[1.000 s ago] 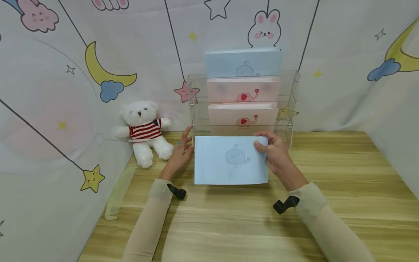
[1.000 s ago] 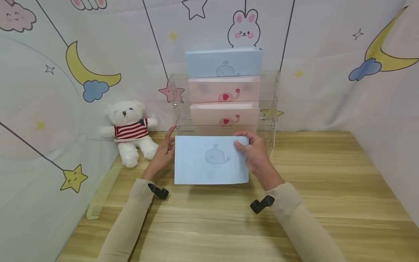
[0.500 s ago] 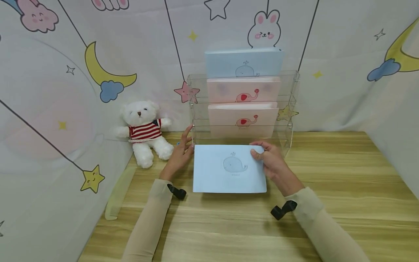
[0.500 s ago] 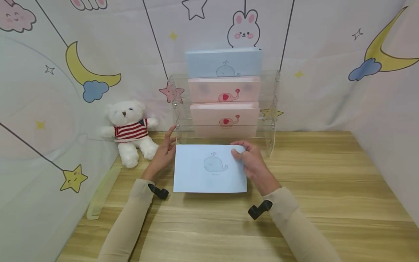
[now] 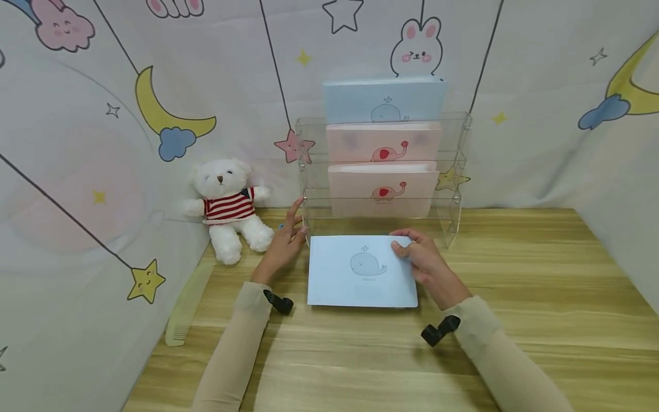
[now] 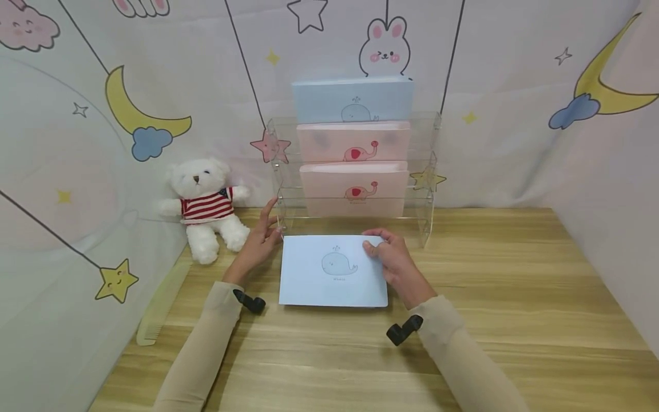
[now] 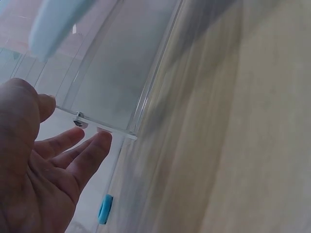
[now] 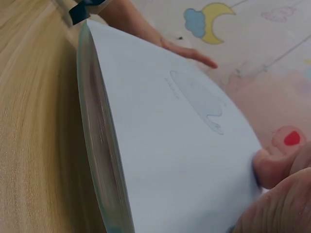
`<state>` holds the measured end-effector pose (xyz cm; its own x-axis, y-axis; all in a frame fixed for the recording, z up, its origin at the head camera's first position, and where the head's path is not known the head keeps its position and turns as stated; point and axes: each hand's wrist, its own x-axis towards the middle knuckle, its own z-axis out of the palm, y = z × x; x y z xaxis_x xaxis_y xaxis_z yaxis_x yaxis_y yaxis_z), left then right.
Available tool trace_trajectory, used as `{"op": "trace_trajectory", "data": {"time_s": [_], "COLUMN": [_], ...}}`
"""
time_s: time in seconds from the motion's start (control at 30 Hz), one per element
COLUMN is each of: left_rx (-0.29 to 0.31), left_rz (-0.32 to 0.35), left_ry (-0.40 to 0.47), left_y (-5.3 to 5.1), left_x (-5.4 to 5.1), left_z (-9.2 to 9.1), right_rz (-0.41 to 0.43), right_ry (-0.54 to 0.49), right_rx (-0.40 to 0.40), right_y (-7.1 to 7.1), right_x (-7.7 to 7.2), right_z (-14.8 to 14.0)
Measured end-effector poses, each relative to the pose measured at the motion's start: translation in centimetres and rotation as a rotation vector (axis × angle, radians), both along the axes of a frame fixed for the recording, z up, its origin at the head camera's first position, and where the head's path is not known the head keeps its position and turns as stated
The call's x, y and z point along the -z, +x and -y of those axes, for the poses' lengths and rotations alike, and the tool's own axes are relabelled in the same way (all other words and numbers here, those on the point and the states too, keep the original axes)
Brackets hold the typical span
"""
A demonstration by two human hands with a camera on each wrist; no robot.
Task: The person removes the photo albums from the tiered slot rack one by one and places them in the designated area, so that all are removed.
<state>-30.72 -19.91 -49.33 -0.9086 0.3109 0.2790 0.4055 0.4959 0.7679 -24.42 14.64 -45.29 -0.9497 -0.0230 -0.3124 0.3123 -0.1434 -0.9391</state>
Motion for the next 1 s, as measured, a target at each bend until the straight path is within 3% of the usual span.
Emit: {"op": "trace_trajectory", "data": {"time_s": [0.43,0.77,1.0], "left_rx": [0.006,0.010,0.009], "left_rz": [0.002,0.005,0.003], "left_ry": [0.000,-0.022,-0.041], "left_y": [0.1,0.1,0.0], "left_x": [-0.1,-0.1,0.0], "left_z": [-0.2,-0.1,0.0], "right_rz": [0.028,-0.005,0.039], "right_ry": [0.109,0.178,0.195], "right_rx": [0.054,0.096,0.092], "right_y": [-1.0,-0.9,-0.9], "right_x": [1.6,2.1,3.0], "right_z": [0.5,1.3,1.2]}}
